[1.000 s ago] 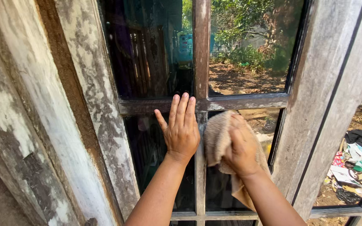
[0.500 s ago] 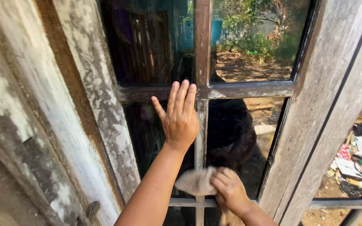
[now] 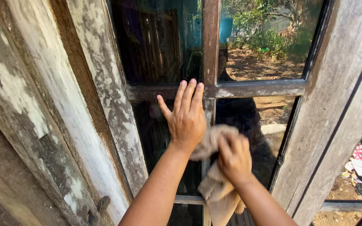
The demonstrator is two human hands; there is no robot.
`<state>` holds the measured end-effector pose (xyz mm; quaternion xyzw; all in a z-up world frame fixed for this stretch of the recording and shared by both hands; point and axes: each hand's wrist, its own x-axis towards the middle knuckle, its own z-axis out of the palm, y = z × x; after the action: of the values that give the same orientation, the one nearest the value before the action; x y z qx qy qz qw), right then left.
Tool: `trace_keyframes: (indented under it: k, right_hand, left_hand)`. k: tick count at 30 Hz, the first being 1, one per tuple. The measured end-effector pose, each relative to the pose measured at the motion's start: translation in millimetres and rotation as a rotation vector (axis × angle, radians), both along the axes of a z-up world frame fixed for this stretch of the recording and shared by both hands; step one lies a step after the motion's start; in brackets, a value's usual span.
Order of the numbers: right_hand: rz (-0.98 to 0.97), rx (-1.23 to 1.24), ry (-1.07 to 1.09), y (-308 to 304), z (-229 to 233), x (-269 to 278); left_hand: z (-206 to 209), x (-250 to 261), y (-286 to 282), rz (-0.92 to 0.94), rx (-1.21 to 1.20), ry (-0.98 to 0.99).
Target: The person cleans the glass panes and wooden frame of a window using a cloth by hand.
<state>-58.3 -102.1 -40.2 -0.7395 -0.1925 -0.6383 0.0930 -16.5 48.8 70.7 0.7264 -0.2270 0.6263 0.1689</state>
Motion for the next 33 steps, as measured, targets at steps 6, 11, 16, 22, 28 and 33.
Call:
trace_keyframes:
  k: [6,11,16,22,28,33]
  right_hand:
    - [0.017,0.092,0.182,-42,-79,-19]
    - [-0.178,0.37,-0.141,-52,30,10]
    - [-0.276,0.032,-0.081,3,57,3]
    - [-0.442,0.185,-0.048,-36,62,-21]
    - [-0.352,0.014,0.049,-21,69,-6]
    - [-0.414,0.258,-0.072,-56,70,-27]
  left_hand:
    - [3,-6,2,-0.054,0.02,0.03]
    - [1,-3,-3,-0.036,-0.006,0.025]
    - [1,-3,-4,-0.033,-0.025,0.011]
    - [1,-7,-2,-0.043,-0.012,0.027]
    - [4,-8,-4,-0.021,-0.022,0.016]
    - [1,-2,-2,-0.03,-0.016,0.014]
